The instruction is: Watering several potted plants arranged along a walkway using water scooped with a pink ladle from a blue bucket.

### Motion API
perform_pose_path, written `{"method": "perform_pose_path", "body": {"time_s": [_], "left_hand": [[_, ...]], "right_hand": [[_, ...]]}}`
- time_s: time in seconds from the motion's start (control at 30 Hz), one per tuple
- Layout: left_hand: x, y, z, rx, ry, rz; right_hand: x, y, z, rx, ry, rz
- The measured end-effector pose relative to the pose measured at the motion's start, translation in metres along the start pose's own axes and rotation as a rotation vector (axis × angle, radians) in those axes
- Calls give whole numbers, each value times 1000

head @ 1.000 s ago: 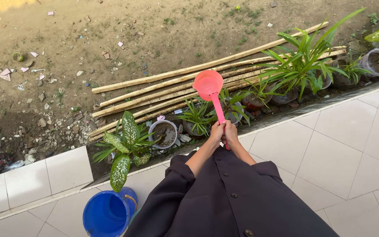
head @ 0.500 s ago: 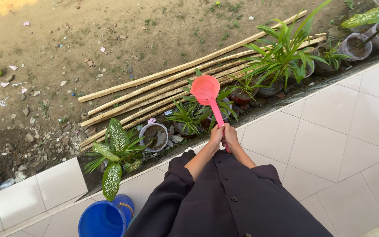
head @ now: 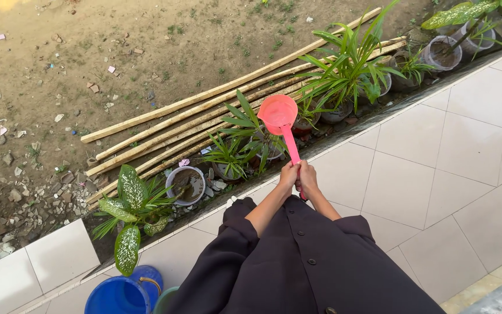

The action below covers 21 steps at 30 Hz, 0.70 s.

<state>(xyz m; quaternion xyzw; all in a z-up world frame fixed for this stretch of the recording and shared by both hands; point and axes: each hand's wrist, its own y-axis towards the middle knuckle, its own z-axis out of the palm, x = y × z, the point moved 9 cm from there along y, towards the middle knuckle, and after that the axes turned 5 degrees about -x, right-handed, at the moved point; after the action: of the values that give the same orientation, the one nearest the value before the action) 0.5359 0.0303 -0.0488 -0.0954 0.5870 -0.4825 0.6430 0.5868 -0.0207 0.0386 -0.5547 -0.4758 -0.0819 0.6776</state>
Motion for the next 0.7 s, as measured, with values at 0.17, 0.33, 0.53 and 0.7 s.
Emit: {"method": "perform_pose_path", "body": {"time_s": [0.17, 0.33, 0.53, 0.7], "left_hand": [[-12, 11, 16, -6, 11, 67], [-45, -3, 32, -52, 23, 61], [-60, 10, 51, -41, -9, 120], [-79, 1, 68, -40, -55, 121]], "right_hand": [[24, 2, -9, -17, -24, 10], [45, 14, -13, 31, -26, -18], [64, 33, -20, 70, -19, -32], [80, 44, -24, 125, -5, -63]]}}
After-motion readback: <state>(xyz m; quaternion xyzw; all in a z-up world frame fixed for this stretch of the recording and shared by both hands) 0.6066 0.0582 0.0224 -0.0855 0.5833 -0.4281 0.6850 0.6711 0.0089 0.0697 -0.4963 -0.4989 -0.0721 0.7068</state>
